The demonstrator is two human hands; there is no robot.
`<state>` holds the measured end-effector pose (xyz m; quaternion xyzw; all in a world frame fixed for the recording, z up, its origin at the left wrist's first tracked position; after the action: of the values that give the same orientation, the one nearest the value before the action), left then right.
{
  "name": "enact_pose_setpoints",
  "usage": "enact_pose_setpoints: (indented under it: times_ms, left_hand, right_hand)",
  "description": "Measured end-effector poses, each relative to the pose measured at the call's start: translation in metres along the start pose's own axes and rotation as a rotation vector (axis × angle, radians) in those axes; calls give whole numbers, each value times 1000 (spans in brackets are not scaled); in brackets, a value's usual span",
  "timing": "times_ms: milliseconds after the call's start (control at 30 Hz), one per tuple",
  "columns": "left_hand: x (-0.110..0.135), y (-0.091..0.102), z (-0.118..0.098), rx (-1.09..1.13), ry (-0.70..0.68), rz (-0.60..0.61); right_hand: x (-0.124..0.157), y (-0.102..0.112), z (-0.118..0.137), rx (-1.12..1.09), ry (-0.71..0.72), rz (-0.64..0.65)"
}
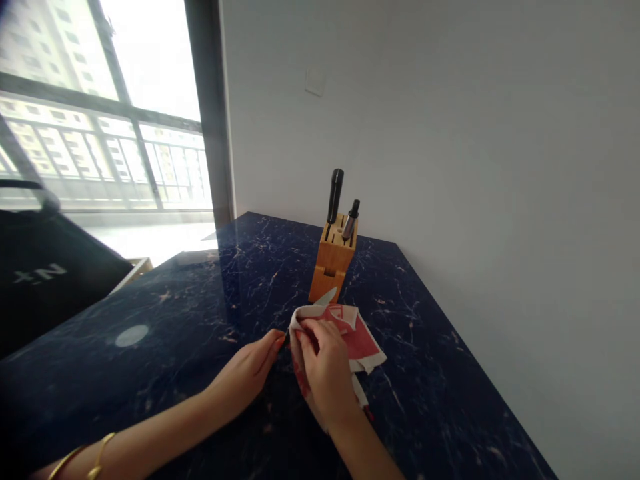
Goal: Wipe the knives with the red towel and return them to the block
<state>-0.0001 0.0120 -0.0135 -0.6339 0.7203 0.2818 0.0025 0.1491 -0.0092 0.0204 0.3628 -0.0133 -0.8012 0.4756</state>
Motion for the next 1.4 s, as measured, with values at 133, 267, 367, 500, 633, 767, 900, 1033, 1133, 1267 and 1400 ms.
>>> enact_pose_setpoints:
  times_ms: [133, 267, 367, 500, 633, 767, 900, 1033, 1133, 1267, 1400]
  left_hand:
    - [1, 1, -2, -23, -34, -7]
    - [2, 0, -1, -30, -40, -9]
    - [2, -1, -1, -21, -45, -9]
    - [1, 0, -3, -34, -47, -8]
    - [-1, 1, -6, -39, -62, -21]
    - [0, 0, -5, -90, -102, 8]
    - [1, 2, -5, -215, -154, 43]
    - [0, 5, -8, -324, -186, 73]
    - [-1, 6, -10, -339, -178, 71]
    - [-1, 6, -11, -347, -181, 78]
    - [-1, 5, -11, -365, -192, 87]
  right_hand:
    - [2, 0, 5, 3, 40, -11]
    - [2, -1, 6, -18, -12, -20]
    - [2, -1, 5, -52, -55, -15]
    - [1, 0, 4, -78, -79, -6]
    - [0, 2, 2, -98, -86, -18]
    - [3, 1, 0, -98, -69, -41]
    - [4, 0, 3, -53, -3, -28]
    - [2, 2, 4, -7, 13, 11]
    - [3, 3, 3, -16, -19, 29]
    - [3, 3, 3, -51, -21, 20]
    - [1, 2, 5, -39, -11, 37]
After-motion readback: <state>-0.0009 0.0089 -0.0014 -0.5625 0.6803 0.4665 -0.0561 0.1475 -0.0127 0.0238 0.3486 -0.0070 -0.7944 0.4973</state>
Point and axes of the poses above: each hand's wrist, its own x-axis away from the middle knuckle, its own y-axis out of the back of the hand, z = x × y, the point moved 1 cm from there along -x, towards the middle knuckle, and after that the axes turned 15 degrees about -z, right-handed, at the moved point
